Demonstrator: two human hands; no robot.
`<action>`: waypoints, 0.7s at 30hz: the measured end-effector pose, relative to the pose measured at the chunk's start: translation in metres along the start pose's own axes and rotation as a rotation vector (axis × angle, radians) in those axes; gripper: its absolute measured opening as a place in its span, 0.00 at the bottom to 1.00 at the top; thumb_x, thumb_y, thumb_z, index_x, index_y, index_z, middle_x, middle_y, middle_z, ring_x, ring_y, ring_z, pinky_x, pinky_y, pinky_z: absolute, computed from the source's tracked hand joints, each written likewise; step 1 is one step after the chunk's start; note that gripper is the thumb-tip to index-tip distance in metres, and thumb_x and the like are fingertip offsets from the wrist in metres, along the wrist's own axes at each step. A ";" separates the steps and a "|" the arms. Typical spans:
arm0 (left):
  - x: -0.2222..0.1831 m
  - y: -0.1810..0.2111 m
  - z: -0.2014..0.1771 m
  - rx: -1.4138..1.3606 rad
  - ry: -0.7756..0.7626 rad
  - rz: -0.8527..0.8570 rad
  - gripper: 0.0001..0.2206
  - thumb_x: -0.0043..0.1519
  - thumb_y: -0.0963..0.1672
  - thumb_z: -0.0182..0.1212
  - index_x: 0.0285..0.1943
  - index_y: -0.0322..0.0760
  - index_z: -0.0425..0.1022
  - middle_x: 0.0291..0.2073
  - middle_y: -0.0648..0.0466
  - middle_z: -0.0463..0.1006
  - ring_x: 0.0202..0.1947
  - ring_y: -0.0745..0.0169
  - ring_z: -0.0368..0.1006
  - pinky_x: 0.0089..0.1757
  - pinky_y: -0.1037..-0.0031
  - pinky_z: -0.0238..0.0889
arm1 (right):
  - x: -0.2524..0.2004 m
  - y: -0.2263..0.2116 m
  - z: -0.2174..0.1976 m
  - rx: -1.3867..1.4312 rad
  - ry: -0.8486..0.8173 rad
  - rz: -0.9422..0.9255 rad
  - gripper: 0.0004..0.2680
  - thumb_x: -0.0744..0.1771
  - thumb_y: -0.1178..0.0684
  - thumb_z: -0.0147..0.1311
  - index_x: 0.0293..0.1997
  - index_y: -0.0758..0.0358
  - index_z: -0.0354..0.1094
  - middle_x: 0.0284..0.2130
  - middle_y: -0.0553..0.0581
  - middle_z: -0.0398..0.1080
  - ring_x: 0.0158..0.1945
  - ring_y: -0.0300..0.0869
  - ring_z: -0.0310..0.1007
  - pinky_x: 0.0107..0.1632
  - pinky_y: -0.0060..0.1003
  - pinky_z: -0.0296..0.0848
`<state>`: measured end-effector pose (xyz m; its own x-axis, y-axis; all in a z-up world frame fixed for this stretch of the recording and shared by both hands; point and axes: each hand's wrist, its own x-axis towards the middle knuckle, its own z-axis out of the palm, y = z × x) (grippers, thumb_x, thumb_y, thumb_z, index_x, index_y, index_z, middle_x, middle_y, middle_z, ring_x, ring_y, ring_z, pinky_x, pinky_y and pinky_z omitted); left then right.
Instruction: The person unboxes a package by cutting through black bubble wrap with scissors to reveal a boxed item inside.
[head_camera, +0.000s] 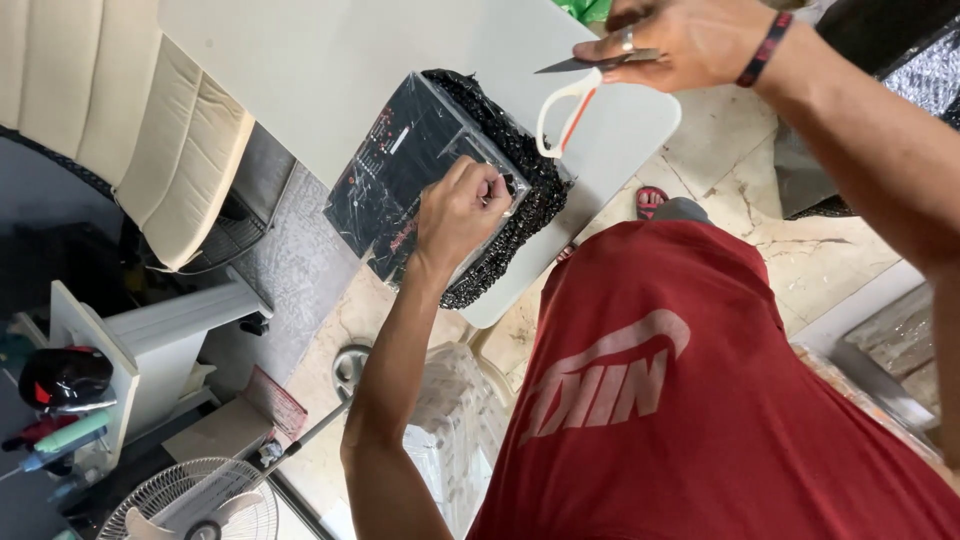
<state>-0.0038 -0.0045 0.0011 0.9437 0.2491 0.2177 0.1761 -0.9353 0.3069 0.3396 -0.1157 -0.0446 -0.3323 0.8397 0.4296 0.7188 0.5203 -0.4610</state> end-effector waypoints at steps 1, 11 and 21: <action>0.001 0.001 -0.001 0.065 0.052 0.031 0.03 0.62 0.38 0.62 0.36 0.35 0.73 0.28 0.56 0.73 0.19 0.73 0.66 0.18 0.84 0.65 | -0.007 0.000 -0.002 0.068 0.037 -0.008 0.16 0.70 0.52 0.57 0.63 0.73 0.73 0.39 0.66 0.72 0.39 0.55 0.72 0.41 0.47 0.69; 0.027 0.010 -0.040 0.121 -0.516 0.149 0.11 0.60 0.41 0.52 0.47 0.38 0.80 0.43 0.56 0.80 0.33 0.65 0.70 0.28 0.72 0.69 | -0.055 -0.085 0.032 0.800 -0.039 0.748 0.13 0.74 0.52 0.43 0.41 0.69 0.74 0.30 0.61 0.74 0.14 0.37 0.59 0.13 0.30 0.56; 0.026 -0.010 0.005 0.121 -0.626 0.056 0.04 0.53 0.43 0.67 0.33 0.37 0.81 0.34 0.52 0.68 0.37 0.47 0.71 0.36 0.59 0.62 | -0.011 -0.183 0.053 0.677 -0.042 1.053 0.11 0.72 0.49 0.48 0.40 0.66 0.74 0.24 0.65 0.78 0.27 0.55 0.80 0.34 0.47 0.76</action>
<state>0.0207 0.0103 -0.0005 0.9309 0.0398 -0.3631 0.1181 -0.9734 0.1963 0.1800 -0.2121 -0.0064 0.1844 0.8937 -0.4090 0.1928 -0.4410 -0.8766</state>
